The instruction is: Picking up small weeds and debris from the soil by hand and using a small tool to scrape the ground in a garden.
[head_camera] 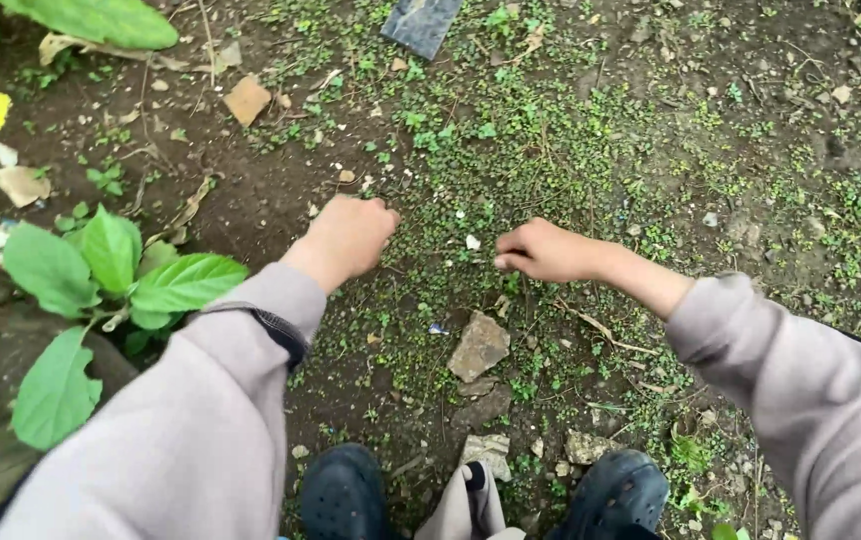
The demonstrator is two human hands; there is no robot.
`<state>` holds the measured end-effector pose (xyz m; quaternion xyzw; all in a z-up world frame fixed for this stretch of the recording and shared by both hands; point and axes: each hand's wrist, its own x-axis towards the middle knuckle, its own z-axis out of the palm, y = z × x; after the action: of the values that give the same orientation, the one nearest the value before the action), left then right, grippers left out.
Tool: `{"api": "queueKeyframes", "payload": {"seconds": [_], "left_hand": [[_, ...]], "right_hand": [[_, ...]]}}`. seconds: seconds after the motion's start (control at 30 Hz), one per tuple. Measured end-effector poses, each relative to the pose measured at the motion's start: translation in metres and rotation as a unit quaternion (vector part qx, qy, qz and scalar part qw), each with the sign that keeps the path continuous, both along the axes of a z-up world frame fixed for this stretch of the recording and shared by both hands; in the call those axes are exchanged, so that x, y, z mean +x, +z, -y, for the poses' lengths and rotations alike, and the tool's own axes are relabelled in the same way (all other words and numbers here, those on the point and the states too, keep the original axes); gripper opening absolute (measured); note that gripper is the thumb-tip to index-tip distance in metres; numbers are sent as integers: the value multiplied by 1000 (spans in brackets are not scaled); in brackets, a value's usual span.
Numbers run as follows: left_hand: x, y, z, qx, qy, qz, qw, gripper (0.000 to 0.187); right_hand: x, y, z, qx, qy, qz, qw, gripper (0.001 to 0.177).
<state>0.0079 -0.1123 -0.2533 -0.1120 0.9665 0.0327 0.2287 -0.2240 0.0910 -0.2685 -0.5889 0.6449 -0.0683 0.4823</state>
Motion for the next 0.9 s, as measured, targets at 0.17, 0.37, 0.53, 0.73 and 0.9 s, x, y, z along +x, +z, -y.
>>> {"api": "queueKeyframes", "payload": {"seconds": [0.17,0.37,0.53,0.73,0.9], "left_hand": [[27,79,5,-60,-21,-5,998,25],[65,162,2,-19,78,-114,990,31],[117,144,-5,100,191,-125,968,32],[164,17,-29,217,321,-100,917,32],[171,-70,-60,-36,343,-3,939,67]], "right_hand": [[49,-42,45,-59,66,-319,944,57],[45,-157,63,-95,70,-328,937,23],[77,-85,13,-115,98,-168,974,19],[105,-11,26,18,145,-267,953,66],[91,-76,36,2,198,-273,942,37]]}}
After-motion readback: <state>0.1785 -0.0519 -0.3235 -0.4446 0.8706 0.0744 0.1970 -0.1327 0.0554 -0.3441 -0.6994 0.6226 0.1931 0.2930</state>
